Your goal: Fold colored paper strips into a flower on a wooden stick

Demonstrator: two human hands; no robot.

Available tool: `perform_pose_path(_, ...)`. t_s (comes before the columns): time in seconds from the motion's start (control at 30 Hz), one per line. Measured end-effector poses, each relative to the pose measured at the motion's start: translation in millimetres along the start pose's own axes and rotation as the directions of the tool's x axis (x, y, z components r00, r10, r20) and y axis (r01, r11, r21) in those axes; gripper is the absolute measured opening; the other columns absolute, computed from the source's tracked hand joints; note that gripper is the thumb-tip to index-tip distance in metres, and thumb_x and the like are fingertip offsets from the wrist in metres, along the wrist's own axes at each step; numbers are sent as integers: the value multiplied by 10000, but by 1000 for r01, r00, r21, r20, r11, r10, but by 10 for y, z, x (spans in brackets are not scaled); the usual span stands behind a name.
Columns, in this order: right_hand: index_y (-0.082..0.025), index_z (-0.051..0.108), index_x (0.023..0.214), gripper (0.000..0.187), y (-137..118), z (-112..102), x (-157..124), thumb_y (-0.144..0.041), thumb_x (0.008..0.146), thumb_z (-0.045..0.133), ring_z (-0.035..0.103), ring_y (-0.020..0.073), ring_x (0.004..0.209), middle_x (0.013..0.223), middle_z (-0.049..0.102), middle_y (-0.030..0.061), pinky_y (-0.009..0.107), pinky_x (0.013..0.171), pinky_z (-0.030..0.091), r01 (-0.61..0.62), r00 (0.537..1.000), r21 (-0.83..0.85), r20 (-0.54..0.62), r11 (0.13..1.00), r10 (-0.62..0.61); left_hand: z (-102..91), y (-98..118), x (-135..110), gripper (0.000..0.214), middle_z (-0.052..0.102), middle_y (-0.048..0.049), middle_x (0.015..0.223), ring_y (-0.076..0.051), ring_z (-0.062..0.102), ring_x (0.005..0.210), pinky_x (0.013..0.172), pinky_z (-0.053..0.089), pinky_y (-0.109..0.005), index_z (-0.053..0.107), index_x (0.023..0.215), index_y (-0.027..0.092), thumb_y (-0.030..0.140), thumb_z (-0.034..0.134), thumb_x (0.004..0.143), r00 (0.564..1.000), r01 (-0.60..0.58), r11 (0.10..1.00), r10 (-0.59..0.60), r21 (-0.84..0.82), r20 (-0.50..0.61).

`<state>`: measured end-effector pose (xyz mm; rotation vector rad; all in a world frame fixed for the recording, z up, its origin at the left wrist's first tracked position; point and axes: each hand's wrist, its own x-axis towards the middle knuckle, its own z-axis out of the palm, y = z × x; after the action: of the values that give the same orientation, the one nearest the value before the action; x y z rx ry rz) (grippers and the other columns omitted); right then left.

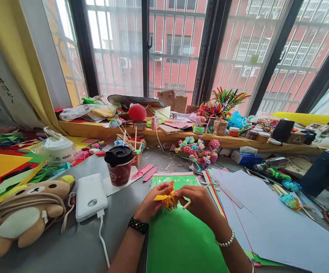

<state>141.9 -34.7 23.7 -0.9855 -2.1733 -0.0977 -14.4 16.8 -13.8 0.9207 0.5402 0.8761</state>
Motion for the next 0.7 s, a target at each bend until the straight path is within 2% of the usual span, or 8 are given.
perform_pose_path(0.2, -184, 629, 794, 106, 22, 28, -1, -147, 780, 531, 622, 140, 633, 723, 679, 34, 216, 560, 452, -44, 992, 55, -117, 998, 50, 83, 66, -30, 278, 572, 13, 578, -94, 548, 458, 428, 393, -184, 540, 717, 142, 313, 719, 590, 999, -52, 999, 52, -17, -9)
perform_pose_path(0.33, -196, 621, 808, 95, 43, 49, -5, -168, 791, 532, 629, 141, 647, 737, 684, 27, 219, 570, 462, -59, 983, 78, -170, 995, 71, 111, 100, -56, 225, 580, -3, 629, -95, 554, 517, 491, 423, -193, 587, 736, 128, 274, 705, 611, 998, -64, 996, 63, 61, 5)
perform_pose_path(0.43, -201, 613, 839, 112, 69, 50, -14, -159, 790, 522, 632, 152, 685, 778, 686, 29, 237, 595, 475, -93, 979, 90, -175, 992, 108, 107, 110, -59, 211, 580, -14, 681, -118, 565, 599, 560, 449, -219, 599, 731, 128, 278, 694, 618, 991, -131, 981, 136, 144, -19)
perform_pose_path(0.5, -202, 600, 897, 153, 85, 34, -20, -146, 784, 514, 626, 157, 709, 832, 679, 34, 242, 586, 480, -155, 973, 104, -154, 983, 169, 109, 115, -54, 177, 575, -21, 747, -132, 565, 690, 633, 460, -233, 603, 720, 134, 258, 687, 626, 966, -237, 943, 254, 235, -48)
perform_pose_path(0.6, -198, 584, 936, 174, 86, -17, -17, -164, 782, 513, 606, 155, 734, 899, 655, 44, 223, 536, 473, -231, 953, 177, -158, 957, 259, 126, 125, -48, 130, 535, -21, 832, -155, 535, 841, 737, 461, -249, 602, 683, 148, 229, 685, 622, 885, -405, 838, 460, 366, -72)
perform_pose_path(0.7, -193, 594, 896, 139, 54, -71, 8, -203, 801, 493, 581, 140, 689, 868, 637, 46, 197, 466, 434, -285, 926, 263, -173, 922, 335, 149, 130, -54, 112, 489, -28, 884, -172, 512, 903, 755, 479, -278, 592, 703, 159, 233, 656, 650, 825, -489, 759, 562, 430, -54)
